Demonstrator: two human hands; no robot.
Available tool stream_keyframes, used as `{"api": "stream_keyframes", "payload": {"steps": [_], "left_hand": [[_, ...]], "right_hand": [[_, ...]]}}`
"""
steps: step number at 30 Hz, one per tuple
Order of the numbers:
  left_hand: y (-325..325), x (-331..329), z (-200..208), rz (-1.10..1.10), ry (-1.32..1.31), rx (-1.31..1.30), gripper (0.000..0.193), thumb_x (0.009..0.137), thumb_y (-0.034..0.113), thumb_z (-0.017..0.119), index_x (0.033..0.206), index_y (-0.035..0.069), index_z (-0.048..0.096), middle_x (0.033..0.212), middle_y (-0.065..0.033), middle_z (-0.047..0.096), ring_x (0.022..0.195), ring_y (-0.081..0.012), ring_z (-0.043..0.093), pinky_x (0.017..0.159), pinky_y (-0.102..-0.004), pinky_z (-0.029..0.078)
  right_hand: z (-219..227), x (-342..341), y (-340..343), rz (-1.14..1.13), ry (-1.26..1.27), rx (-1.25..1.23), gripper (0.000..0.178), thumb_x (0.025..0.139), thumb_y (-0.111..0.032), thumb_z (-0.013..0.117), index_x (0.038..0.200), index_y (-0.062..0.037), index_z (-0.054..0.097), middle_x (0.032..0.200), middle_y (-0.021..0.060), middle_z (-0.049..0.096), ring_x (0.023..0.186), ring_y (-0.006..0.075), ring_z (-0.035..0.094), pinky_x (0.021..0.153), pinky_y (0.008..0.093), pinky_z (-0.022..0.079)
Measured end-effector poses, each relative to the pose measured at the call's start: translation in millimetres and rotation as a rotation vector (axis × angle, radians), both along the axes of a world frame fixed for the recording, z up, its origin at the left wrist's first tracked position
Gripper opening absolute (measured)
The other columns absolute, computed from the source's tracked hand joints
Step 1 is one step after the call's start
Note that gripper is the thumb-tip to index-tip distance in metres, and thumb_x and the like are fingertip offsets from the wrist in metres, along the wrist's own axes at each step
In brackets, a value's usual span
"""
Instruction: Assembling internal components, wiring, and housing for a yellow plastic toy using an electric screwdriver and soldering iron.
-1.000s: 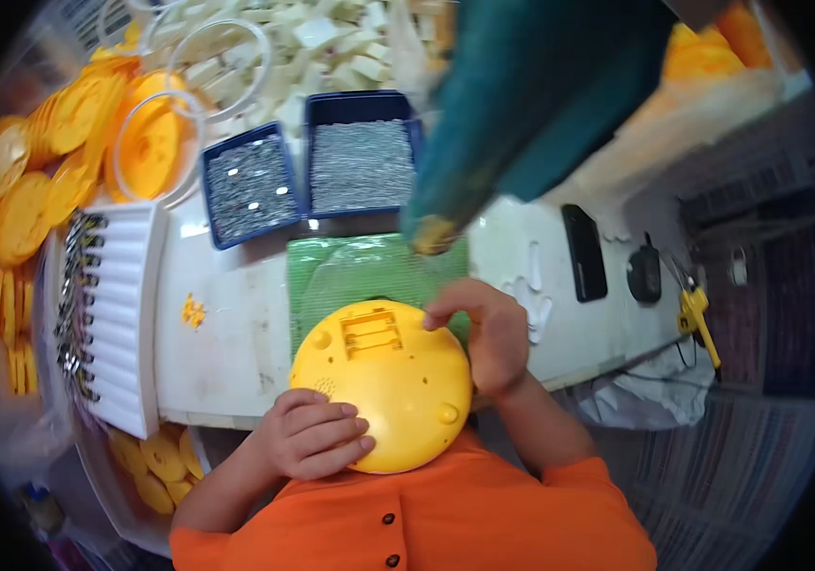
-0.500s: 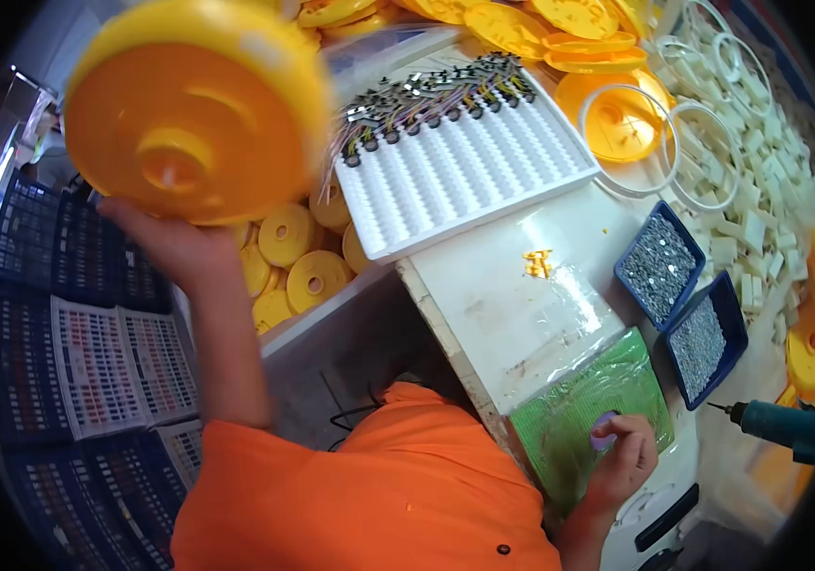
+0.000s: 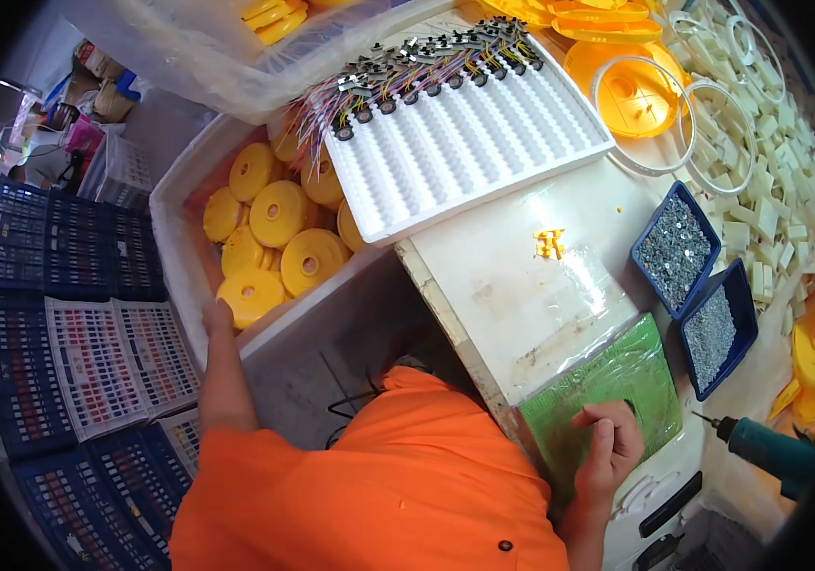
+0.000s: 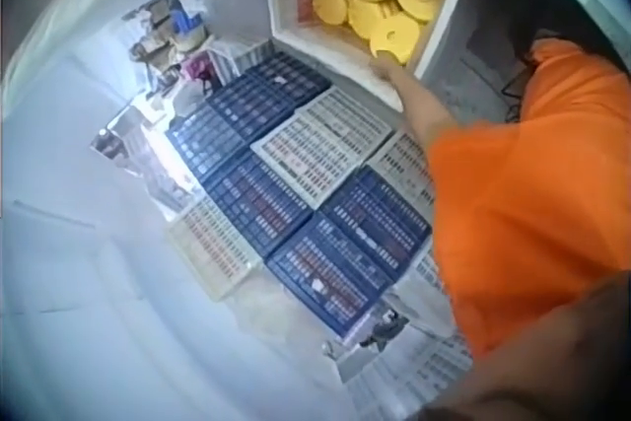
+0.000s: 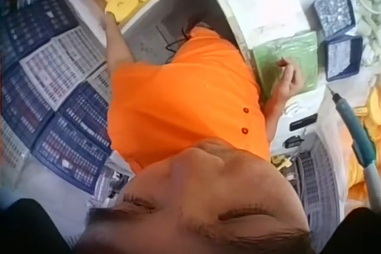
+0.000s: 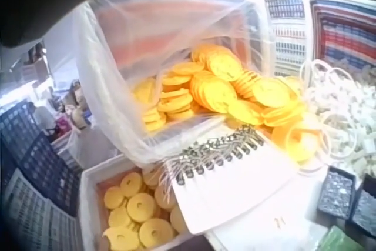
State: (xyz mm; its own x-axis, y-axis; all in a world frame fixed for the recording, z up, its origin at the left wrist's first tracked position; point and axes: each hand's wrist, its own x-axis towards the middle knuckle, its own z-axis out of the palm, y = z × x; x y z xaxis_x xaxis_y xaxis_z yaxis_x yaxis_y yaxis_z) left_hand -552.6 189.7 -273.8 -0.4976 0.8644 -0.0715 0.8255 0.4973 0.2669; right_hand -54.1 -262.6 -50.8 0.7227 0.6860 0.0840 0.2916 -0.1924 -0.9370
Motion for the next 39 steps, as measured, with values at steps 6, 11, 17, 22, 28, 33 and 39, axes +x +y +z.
{"api": "stream_keyframes", "payload": {"steps": [6, 11, 17, 22, 28, 33, 39], "left_hand": [[29.9, -63.6, -31.9, -0.292, 0.390, -0.143, 0.035, 0.102, 0.024, 0.052, 0.113, -0.002, 0.072, 0.123, -0.0241, 0.070, 0.119, -0.0452, 0.065, 0.104, -0.0492, 0.050], [50.6, 125.0, 31.8, -0.513, -0.277, 0.941, 0.026, 0.102, 0.005, 0.061, 0.126, -0.006, 0.059, 0.121, -0.0225, 0.063, 0.113, -0.0337, 0.060, 0.105, -0.0414, 0.047], [9.7, 328.3, 214.1, -1.186, -0.642, 1.171, 0.026, 0.101, 0.005, 0.062, 0.126, -0.003, 0.059, 0.126, -0.0175, 0.061, 0.114, -0.0296, 0.061, 0.102, -0.0393, 0.049], [-8.4, 517.0, 266.3, -1.717, -0.550, 0.777, 0.024, 0.093, 0.013, 0.068, 0.113, -0.001, 0.067, 0.115, -0.0189, 0.069, 0.112, -0.0375, 0.063, 0.102, -0.0432, 0.048], [63.3, 640.4, 224.9, -1.601, -0.199, 0.621, 0.033, 0.093, 0.019, 0.066, 0.120, 0.000, 0.068, 0.123, -0.0221, 0.069, 0.117, -0.0408, 0.063, 0.102, -0.0465, 0.050], [90.1, 685.0, 217.7, -1.388, 0.034, 0.193, 0.041, 0.095, 0.033, 0.062, 0.127, 0.009, 0.071, 0.131, -0.0184, 0.069, 0.126, -0.0374, 0.063, 0.105, -0.0555, 0.047], [82.9, 694.7, 240.4, -1.336, 0.306, 0.271, 0.028, 0.095, 0.031, 0.064, 0.119, 0.023, 0.077, 0.122, -0.0103, 0.074, 0.118, -0.0312, 0.068, 0.101, -0.0567, 0.049]], "right_hand": [[10.8, -7.3, 4.7, -0.065, 0.070, 0.065, 0.025, 0.105, -0.014, 0.051, 0.099, 0.0033, 0.068, 0.088, 0.0092, 0.062, 0.078, 0.0173, 0.060, 0.074, 0.0302, 0.046], [12.3, -2.0, 5.5, -0.063, -0.024, -0.121, 0.015, 0.098, -0.008, 0.060, 0.096, 0.0007, 0.072, 0.077, 0.0087, 0.068, 0.069, 0.0187, 0.063, 0.065, 0.0316, 0.048], [6.4, 1.0, 11.5, -0.110, -0.236, -0.226, 0.011, 0.092, -0.011, 0.071, 0.096, -0.0028, 0.077, 0.076, 0.0122, 0.070, 0.060, 0.0251, 0.064, 0.058, 0.0343, 0.049], [-17.0, 4.4, 3.4, -0.155, -0.268, -0.189, 0.011, 0.092, -0.012, 0.071, 0.097, -0.0040, 0.077, 0.079, 0.0117, 0.071, 0.062, 0.0243, 0.066, 0.058, 0.0346, 0.050], [-14.1, 3.5, 4.8, -0.171, -0.204, -0.180, 0.011, 0.093, -0.011, 0.070, 0.096, -0.0042, 0.077, 0.084, 0.0126, 0.074, 0.069, 0.0252, 0.070, 0.064, 0.0347, 0.053], [-14.5, 4.5, 4.3, -0.189, -0.176, -0.184, 0.011, 0.094, -0.015, 0.071, 0.095, -0.0060, 0.078, 0.084, 0.0120, 0.074, 0.069, 0.0262, 0.070, 0.063, 0.0350, 0.054], [-15.2, 3.6, -0.5, -0.203, -0.190, -0.183, 0.010, 0.092, -0.012, 0.071, 0.093, -0.0051, 0.078, 0.081, 0.0123, 0.074, 0.070, 0.0271, 0.071, 0.064, 0.0359, 0.052]]}}
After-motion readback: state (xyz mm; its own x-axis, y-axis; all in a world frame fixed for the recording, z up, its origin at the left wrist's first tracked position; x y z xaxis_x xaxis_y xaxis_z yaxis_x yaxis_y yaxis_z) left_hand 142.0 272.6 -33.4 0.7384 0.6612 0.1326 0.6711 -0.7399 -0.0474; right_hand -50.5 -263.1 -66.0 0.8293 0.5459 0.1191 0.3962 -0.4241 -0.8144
